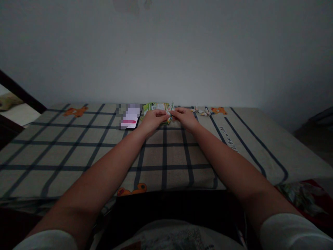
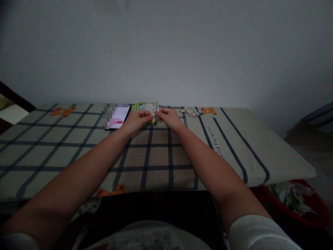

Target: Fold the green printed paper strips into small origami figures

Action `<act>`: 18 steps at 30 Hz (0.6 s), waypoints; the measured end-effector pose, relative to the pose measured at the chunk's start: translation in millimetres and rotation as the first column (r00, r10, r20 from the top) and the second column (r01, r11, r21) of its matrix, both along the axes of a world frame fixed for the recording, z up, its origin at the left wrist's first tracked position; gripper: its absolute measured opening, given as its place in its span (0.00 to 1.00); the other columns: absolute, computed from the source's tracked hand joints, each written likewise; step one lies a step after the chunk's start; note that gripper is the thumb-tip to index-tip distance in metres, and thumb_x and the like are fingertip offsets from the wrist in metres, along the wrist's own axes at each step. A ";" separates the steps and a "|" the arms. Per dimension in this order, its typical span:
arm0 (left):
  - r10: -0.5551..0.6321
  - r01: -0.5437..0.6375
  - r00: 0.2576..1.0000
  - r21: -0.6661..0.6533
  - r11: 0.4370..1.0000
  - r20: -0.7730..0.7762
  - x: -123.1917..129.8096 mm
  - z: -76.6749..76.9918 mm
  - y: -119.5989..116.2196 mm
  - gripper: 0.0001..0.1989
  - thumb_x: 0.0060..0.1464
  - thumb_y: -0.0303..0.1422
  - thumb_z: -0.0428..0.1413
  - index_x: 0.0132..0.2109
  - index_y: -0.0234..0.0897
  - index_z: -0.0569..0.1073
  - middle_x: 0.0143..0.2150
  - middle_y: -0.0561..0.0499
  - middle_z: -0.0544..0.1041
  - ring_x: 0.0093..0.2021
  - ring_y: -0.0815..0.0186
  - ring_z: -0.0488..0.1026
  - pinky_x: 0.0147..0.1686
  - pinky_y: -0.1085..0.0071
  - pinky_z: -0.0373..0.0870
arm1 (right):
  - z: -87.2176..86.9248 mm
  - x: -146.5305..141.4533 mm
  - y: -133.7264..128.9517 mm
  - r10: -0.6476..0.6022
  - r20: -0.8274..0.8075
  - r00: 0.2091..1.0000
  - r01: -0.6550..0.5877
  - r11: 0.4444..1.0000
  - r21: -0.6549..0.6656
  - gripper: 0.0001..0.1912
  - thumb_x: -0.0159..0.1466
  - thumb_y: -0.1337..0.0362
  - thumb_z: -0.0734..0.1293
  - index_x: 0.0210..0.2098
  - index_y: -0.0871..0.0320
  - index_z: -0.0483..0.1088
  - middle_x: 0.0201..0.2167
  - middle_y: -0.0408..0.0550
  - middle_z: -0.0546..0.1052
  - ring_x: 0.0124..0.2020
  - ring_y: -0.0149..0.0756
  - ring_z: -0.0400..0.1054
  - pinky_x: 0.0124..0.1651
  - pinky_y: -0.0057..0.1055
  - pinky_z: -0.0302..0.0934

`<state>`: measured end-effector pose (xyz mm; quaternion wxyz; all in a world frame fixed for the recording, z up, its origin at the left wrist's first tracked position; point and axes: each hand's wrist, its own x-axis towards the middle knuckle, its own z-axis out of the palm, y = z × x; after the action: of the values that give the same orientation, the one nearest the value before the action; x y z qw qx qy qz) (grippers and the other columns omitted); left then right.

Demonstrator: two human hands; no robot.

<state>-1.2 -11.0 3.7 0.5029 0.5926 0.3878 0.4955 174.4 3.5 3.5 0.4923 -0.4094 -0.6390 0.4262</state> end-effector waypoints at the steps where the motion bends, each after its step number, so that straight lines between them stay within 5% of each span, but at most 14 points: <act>1: -0.008 0.008 1.000 0.006 1.000 0.007 0.2 -0.5 0.1 0.14 0.41 0.39 0.69 0.33 0.34 0.80 0.32 0.49 0.80 0.33 0.69 0.73 0.41 0.69 0.69 | -1.5 0.1 1.5 0.006 -0.022 1.000 -0.006 1.000 -0.008 0.19 0.52 0.48 0.72 0.25 0.59 0.72 0.20 0.40 0.71 0.24 0.28 0.61 0.30 0.27 0.54; 11: -0.038 0.039 0.998 -0.031 0.999 0.048 -0.3 3.0 -2.6 0.19 0.36 0.39 0.72 0.36 0.35 0.80 0.35 0.48 0.81 0.35 0.67 0.75 0.44 0.67 0.71 | -6.1 0.8 8.2 0.058 -0.080 0.995 -0.061 0.997 -0.035 0.20 0.50 0.47 0.75 0.24 0.59 0.71 0.20 0.39 0.70 0.23 0.26 0.62 0.29 0.27 0.56; 18: 0.117 -0.116 0.992 -0.014 0.993 0.055 -1.3 -0.9 4.5 0.18 0.42 0.45 0.69 0.35 0.34 0.80 0.33 0.50 0.79 0.31 0.69 0.73 0.37 0.71 0.70 | -9.2 1.2 10.9 0.106 -0.148 0.983 -0.118 0.991 -0.070 0.22 0.49 0.46 0.76 0.26 0.59 0.72 0.22 0.40 0.72 0.23 0.26 0.61 0.29 0.26 0.57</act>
<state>-2.5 -6.5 2.8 0.4870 0.5522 0.4103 0.5380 175.5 14.4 -5.7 0.4958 -0.3600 -0.6068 0.5063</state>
